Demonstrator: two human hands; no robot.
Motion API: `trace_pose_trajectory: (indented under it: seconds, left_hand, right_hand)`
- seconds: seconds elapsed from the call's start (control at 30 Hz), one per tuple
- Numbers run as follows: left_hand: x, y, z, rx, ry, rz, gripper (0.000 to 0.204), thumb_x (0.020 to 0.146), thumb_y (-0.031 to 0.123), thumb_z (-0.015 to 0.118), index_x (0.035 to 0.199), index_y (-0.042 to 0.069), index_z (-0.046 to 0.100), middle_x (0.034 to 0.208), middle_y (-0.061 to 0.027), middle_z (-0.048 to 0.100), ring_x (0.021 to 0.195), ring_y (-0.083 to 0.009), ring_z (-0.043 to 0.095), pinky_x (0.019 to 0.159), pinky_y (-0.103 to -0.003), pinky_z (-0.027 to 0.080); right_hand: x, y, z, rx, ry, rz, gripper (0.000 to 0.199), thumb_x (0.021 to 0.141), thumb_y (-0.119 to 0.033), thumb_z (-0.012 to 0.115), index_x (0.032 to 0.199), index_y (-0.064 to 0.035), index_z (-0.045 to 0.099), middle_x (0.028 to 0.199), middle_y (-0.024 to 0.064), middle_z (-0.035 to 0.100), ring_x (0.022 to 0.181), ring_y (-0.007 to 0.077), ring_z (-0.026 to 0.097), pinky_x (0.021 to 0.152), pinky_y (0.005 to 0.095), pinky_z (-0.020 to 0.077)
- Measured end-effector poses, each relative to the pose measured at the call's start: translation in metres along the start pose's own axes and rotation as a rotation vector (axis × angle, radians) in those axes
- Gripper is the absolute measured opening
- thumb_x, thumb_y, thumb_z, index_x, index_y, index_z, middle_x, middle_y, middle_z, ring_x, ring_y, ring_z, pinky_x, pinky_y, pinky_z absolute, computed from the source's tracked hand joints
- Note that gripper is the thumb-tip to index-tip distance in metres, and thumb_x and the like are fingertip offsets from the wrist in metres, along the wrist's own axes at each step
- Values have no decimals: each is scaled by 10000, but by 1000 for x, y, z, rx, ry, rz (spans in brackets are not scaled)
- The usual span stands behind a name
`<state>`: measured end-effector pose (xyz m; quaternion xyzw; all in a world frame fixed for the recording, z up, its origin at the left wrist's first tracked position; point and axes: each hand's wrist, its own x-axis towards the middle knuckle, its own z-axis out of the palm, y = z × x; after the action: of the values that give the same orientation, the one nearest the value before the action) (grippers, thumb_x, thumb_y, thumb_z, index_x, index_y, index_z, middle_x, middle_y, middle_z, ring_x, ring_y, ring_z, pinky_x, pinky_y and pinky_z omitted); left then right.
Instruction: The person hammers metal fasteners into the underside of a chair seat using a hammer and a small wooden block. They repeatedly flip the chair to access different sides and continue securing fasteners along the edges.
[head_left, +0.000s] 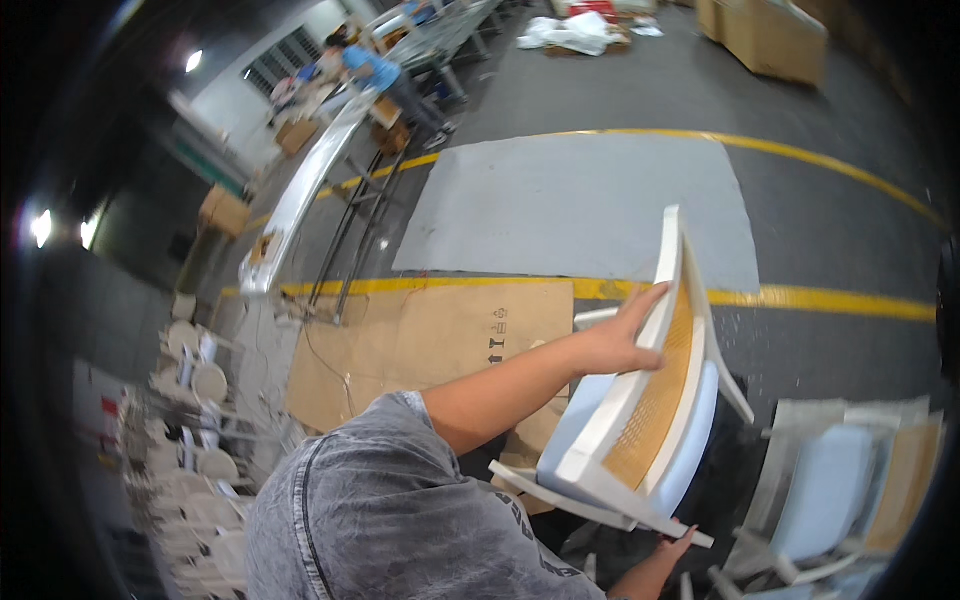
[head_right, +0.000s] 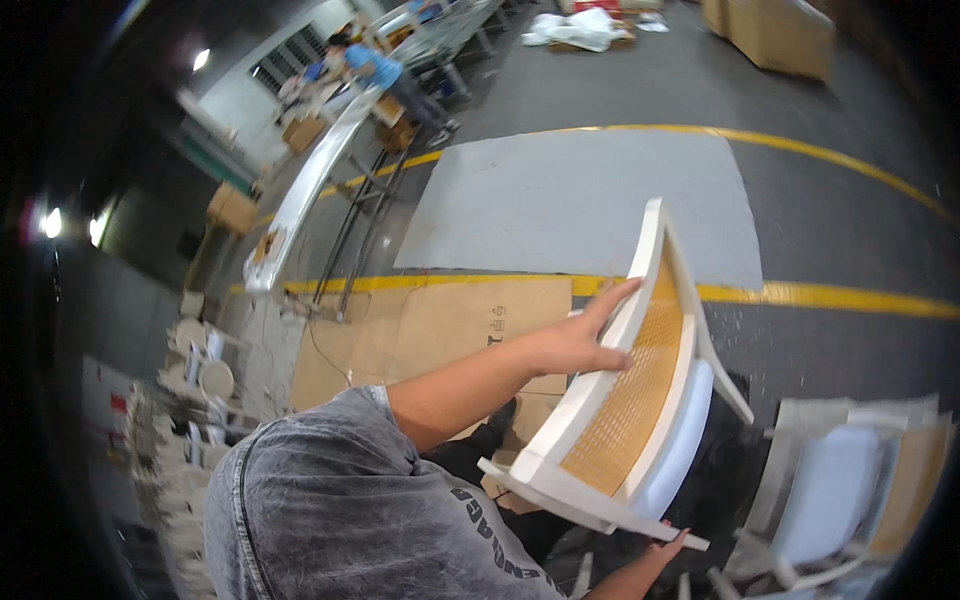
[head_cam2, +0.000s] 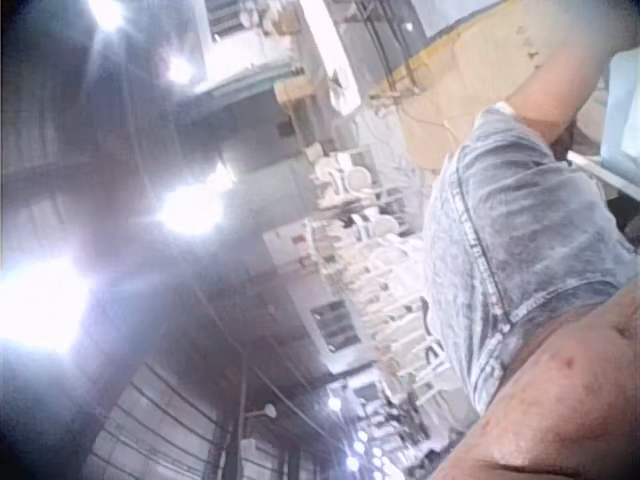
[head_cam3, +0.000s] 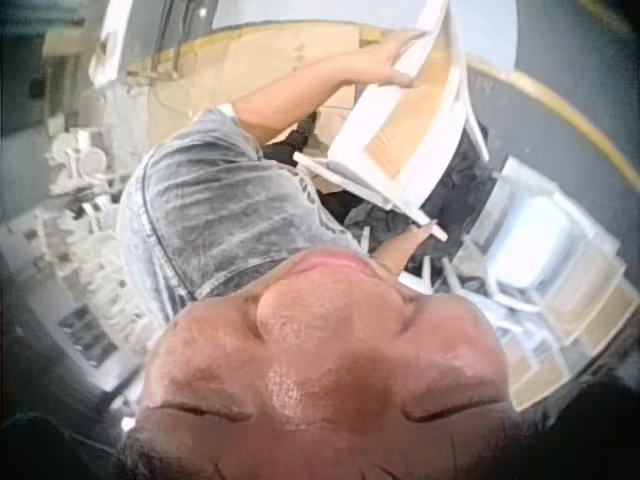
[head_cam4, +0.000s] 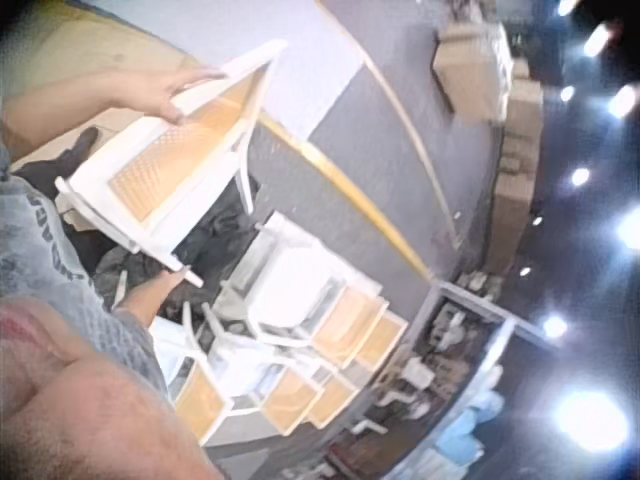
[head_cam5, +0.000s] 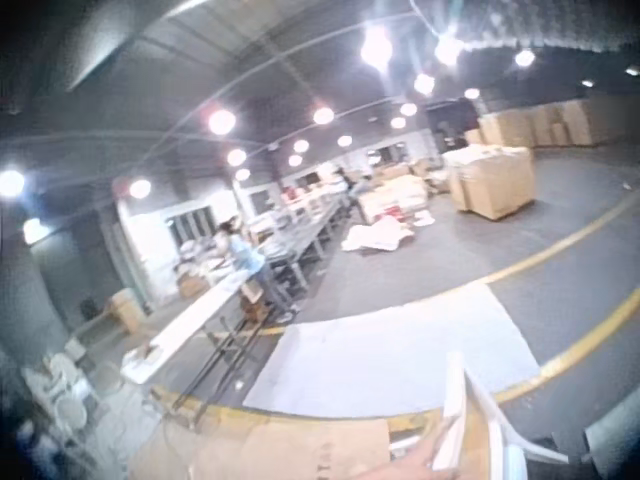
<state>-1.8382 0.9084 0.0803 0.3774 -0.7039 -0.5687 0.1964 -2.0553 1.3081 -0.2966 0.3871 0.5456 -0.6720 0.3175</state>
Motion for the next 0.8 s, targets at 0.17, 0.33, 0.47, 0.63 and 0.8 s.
trace_pose_trajectory:
  seconds: [0.17, 0.33, 0.47, 0.63, 0.8]
  left_hand:
    - [-48, -106, -199, -586, 258, -170, 1033, 735, -75, 568, 1645, 117, 118, 1596, -256, 311, 1484, -354, 312, 1192, -393, 300]
    - [-213, -261, -404, -870, 662, -141, 960, 734, -47, 572, 1623, 70, 226, 1546, -219, 413, 1390, -326, 455, 1126, -404, 402]
    - [-370, -326, -508, -954, 1093, -34, 919, 764, -13, 596, 1614, 75, 258, 1461, -224, 514, 1288, -319, 564, 1061, -377, 478]
    - [-486, -352, -519, -1318, 1403, 75, 647, 993, 161, 546, 1582, 41, 308, 1453, -241, 520, 1288, -326, 572, 1043, -383, 494]
    - [-456, -374, -551, -600, 1796, -540, 594, 1065, 368, 520, 1517, -2, 410, 1453, -231, 533, 1341, -315, 525, 1108, -403, 420]
  right_hand:
    - [-49, 28, 140, -71, -259, -200, 512, 858, -485, 673, 1097, -54, 537, 887, 134, 583, 903, 333, 603, 788, 492, 505]
    - [-202, 139, 356, -223, -643, -168, 681, 864, -364, 656, 1426, -22, 482, 1399, 182, 557, 1235, 381, 572, 1075, 529, 466]
    - [-380, 265, 583, -497, -899, -175, 686, 888, -386, 692, 1433, -51, 442, 1384, 171, 518, 1267, 361, 516, 1124, 515, 395]
    - [-691, 462, 749, -780, -1449, -221, 428, 903, -266, 729, 1213, -18, 568, 994, 126, 679, 893, 272, 690, 796, 410, 594]
    - [-923, 539, 777, -765, -1899, -469, 384, 913, -404, 737, 1006, -65, 582, 721, 49, 598, 539, 178, 613, 508, 309, 536]
